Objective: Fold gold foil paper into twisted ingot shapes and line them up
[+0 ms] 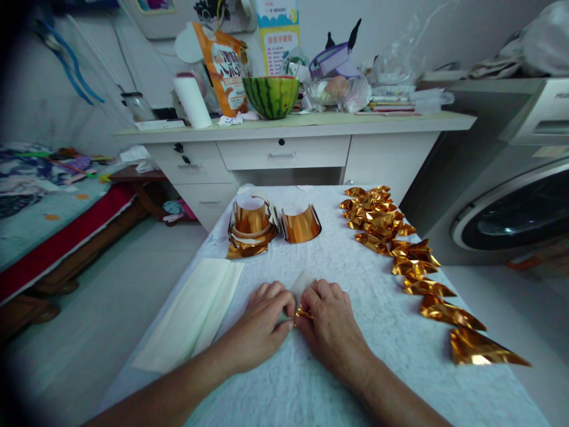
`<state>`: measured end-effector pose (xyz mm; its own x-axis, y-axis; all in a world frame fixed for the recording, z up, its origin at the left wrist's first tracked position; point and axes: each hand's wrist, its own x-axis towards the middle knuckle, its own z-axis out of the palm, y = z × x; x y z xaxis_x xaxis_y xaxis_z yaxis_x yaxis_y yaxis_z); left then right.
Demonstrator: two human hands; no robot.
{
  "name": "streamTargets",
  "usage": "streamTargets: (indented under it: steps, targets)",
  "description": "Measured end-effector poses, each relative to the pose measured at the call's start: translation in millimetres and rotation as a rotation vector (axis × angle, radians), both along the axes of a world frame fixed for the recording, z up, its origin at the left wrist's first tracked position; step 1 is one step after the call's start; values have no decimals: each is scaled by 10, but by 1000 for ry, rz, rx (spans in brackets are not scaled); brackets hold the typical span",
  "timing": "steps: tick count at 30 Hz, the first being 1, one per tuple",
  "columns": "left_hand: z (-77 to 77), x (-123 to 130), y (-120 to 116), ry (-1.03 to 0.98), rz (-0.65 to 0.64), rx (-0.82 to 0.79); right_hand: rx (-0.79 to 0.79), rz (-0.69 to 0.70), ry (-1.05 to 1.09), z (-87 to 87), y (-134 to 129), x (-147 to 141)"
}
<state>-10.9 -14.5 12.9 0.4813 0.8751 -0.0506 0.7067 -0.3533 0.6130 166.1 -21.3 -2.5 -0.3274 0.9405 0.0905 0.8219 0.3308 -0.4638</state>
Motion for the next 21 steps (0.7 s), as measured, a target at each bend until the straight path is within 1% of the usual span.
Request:
streamTargets:
  steps: [3,8,11,18,21]
  targets:
    - [9,-8,2,14,-3,-6,-41,-10,6,14,35,8]
    - [15,-15,0,15,-14,-15,-160,-17,40,86,81,42]
    - [15,-15,2,7,-12,-20,-197,2,75,111,90,71]
    - [-2,-27,-5,-11,-9,-11,-172,82,189,65,75,155]
    - [-4,-19,-13,-29,2,-10,-137,135,279,73,51,205]
